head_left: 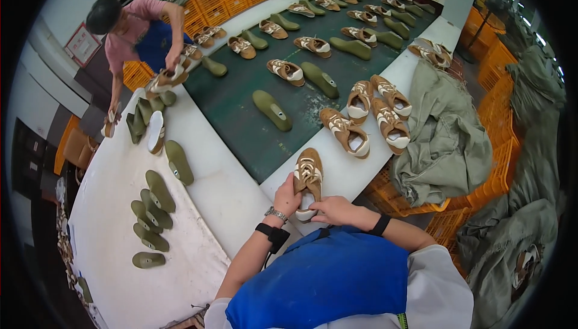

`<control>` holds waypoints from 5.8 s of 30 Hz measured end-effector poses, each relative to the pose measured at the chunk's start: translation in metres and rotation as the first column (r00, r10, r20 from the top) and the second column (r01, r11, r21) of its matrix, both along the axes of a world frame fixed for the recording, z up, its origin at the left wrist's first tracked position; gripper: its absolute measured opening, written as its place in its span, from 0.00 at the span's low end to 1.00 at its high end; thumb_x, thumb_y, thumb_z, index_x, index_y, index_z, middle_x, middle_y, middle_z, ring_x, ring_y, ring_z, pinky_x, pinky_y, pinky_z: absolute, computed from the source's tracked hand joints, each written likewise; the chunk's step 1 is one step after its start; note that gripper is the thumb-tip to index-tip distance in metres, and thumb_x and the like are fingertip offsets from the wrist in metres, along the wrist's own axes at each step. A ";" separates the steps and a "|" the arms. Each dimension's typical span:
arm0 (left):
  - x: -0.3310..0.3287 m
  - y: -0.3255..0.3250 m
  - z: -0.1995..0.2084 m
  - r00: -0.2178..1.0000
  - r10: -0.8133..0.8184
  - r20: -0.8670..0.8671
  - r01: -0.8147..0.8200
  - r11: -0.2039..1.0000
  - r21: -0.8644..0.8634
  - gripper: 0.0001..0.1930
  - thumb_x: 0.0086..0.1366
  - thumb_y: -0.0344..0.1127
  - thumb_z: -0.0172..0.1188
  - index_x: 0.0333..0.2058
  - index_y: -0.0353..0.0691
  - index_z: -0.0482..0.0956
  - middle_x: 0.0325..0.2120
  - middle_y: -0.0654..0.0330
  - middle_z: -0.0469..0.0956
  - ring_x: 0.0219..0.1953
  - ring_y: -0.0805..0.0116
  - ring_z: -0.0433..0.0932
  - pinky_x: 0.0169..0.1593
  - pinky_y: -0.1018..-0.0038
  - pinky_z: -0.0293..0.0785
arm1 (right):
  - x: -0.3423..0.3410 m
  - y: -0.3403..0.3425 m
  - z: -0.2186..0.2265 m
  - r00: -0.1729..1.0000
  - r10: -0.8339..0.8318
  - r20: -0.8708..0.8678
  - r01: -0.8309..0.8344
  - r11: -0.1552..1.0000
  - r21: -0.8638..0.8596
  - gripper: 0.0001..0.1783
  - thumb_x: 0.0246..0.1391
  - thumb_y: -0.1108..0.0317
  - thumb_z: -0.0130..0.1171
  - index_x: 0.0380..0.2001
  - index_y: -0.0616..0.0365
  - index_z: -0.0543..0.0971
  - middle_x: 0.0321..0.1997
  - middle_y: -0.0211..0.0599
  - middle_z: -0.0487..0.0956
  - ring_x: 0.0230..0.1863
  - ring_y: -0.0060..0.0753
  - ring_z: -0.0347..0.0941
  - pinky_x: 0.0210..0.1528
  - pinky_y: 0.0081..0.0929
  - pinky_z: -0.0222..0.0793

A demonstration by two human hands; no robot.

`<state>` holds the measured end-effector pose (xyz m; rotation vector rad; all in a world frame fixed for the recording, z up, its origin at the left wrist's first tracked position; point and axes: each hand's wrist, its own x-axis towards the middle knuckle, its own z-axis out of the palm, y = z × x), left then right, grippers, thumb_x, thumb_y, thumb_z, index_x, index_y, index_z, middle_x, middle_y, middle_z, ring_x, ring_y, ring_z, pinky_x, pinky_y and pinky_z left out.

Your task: The recorder is assembling shoes by inserting plastic shoe lasts into shoe uppers and placing them on a production line.

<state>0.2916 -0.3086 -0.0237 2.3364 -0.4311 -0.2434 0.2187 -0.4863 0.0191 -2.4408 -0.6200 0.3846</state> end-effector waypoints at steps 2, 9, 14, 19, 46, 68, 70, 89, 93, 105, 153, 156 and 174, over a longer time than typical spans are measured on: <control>0.001 0.003 0.015 0.998 -0.015 0.065 0.011 0.999 0.051 0.31 0.51 0.30 0.54 0.55 0.31 0.57 0.28 0.40 0.75 0.30 0.44 0.76 0.34 0.60 0.73 | 0.013 -0.005 0.013 0.983 -0.147 -0.112 0.160 0.980 0.122 0.17 0.44 0.54 0.60 0.37 0.48 0.74 0.28 0.40 0.75 0.32 0.43 0.74 0.31 0.38 0.69; -0.023 0.003 0.085 0.989 0.139 0.056 -0.134 0.987 -0.083 0.27 0.51 0.33 0.57 0.49 0.29 0.62 0.25 0.46 0.76 0.28 0.48 0.77 0.32 0.63 0.74 | 0.049 0.006 0.049 0.872 -0.364 0.328 0.263 0.913 0.312 0.17 0.43 0.64 0.58 0.38 0.53 0.72 0.28 0.38 0.72 0.29 0.45 0.73 0.28 0.36 0.69; -0.031 0.007 0.105 0.860 0.122 0.495 -0.185 0.979 0.080 0.21 0.50 0.31 0.59 0.44 0.32 0.68 0.31 0.50 0.74 0.32 0.53 0.75 0.36 0.66 0.73 | 0.043 0.034 0.066 0.882 -0.248 0.401 0.124 0.943 0.309 0.14 0.43 0.70 0.55 0.36 0.58 0.71 0.30 0.42 0.74 0.31 0.47 0.73 0.31 0.36 0.70; -0.025 0.018 0.113 0.823 0.275 0.497 -0.226 0.961 -0.159 0.08 0.52 0.27 0.56 0.33 0.34 0.75 0.29 0.51 0.76 0.30 0.51 0.75 0.34 0.66 0.73 | 0.051 0.025 0.064 0.903 -0.428 -0.031 0.391 0.792 0.469 0.16 0.45 0.73 0.52 0.41 0.58 0.69 0.36 0.46 0.76 0.33 0.46 0.75 0.33 0.35 0.71; -0.025 0.025 0.149 0.810 0.234 0.537 -0.150 0.969 -0.195 0.15 0.51 0.23 0.52 0.39 0.41 0.73 0.29 0.52 0.71 0.31 0.53 0.72 0.33 0.67 0.70 | 0.054 0.040 0.108 0.900 -0.175 0.400 -0.052 0.867 0.496 0.07 0.44 0.82 0.48 0.25 0.58 0.72 0.30 0.44 0.69 0.29 0.49 0.70 0.30 0.37 0.67; 0.014 0.080 0.088 0.857 0.312 0.410 -0.318 0.946 -0.054 0.09 0.53 0.27 0.53 0.35 0.39 0.73 0.31 0.50 0.70 0.32 0.50 0.72 0.35 0.62 0.71 | 0.101 0.077 0.089 0.944 0.319 0.088 -0.327 0.940 0.097 0.18 0.47 0.59 0.57 0.43 0.48 0.73 0.41 0.38 0.73 0.37 0.43 0.74 0.37 0.37 0.71; 0.023 0.088 0.092 0.869 0.352 0.346 -0.324 0.936 -0.138 0.13 0.54 0.28 0.54 0.40 0.40 0.72 0.34 0.48 0.71 0.35 0.49 0.72 0.38 0.63 0.71 | 0.138 0.080 0.067 0.935 0.343 0.088 -0.346 0.938 0.017 0.17 0.45 0.58 0.58 0.39 0.51 0.73 0.38 0.41 0.74 0.38 0.45 0.73 0.38 0.39 0.70; 0.190 0.329 -0.010 0.720 0.651 0.240 -0.693 0.693 0.200 0.31 0.49 0.30 0.59 0.54 0.38 0.61 0.51 0.40 0.62 0.50 0.43 0.65 0.54 0.62 0.63 | 0.440 0.109 -0.095 0.937 -0.249 0.244 0.262 0.965 -0.022 0.24 0.41 0.78 0.54 0.46 0.52 0.71 0.56 0.50 0.64 0.50 0.51 0.68 0.50 0.38 0.66; 0.194 0.337 -0.053 0.663 0.699 0.267 -0.720 0.693 -0.028 0.27 0.49 0.26 0.56 0.51 0.38 0.64 0.44 0.47 0.70 0.48 0.49 0.68 0.53 0.64 0.65 | 0.421 0.120 -0.086 0.873 -0.201 0.444 0.260 0.963 -0.076 0.30 0.39 0.79 0.54 0.51 0.50 0.68 0.59 0.53 0.59 0.49 0.55 0.66 0.50 0.41 0.65; 0.083 0.284 -0.023 0.653 0.757 0.016 -0.731 0.635 -0.248 0.33 0.53 0.41 0.61 0.56 0.37 0.60 0.54 0.44 0.61 0.56 0.49 0.61 0.56 0.64 0.59 | 0.212 0.247 -0.032 0.955 0.270 0.124 -0.281 0.957 0.076 0.26 0.49 0.61 0.56 0.53 0.53 0.67 0.61 0.53 0.57 0.60 0.64 0.53 0.60 0.43 0.54; -0.115 0.162 -0.002 0.727 0.686 -0.011 -0.684 0.724 -0.092 0.37 0.48 0.55 0.63 0.51 0.37 0.65 0.55 0.32 0.52 0.56 0.38 0.58 0.58 0.58 0.59 | 0.087 0.196 -0.066 0.978 -0.120 0.167 0.046 0.918 0.395 0.07 0.41 0.67 0.57 0.28 0.54 0.77 0.56 0.51 0.65 0.59 0.59 0.55 0.61 0.44 0.52; -0.100 0.236 -0.018 0.702 0.707 0.084 -0.709 0.705 -0.015 0.38 0.49 0.48 0.63 0.55 0.39 0.60 0.55 0.36 0.55 0.58 0.40 0.55 0.61 0.58 0.52 | 0.091 0.192 -0.065 0.970 -0.123 0.208 0.035 0.923 0.383 0.08 0.40 0.70 0.58 0.28 0.56 0.75 0.55 0.52 0.65 0.58 0.59 0.56 0.60 0.44 0.52; 0.030 0.513 0.014 -0.158 0.985 0.064 -0.886 -0.170 0.431 0.29 0.53 0.54 0.57 0.43 0.33 0.74 0.57 0.48 0.50 0.52 0.47 0.62 0.49 0.55 0.69 | 0.086 0.200 -0.050 0.985 -0.068 0.161 0.027 0.970 0.242 0.10 0.37 0.74 0.57 0.28 0.54 0.75 0.56 0.47 0.64 0.59 0.58 0.55 0.61 0.43 0.52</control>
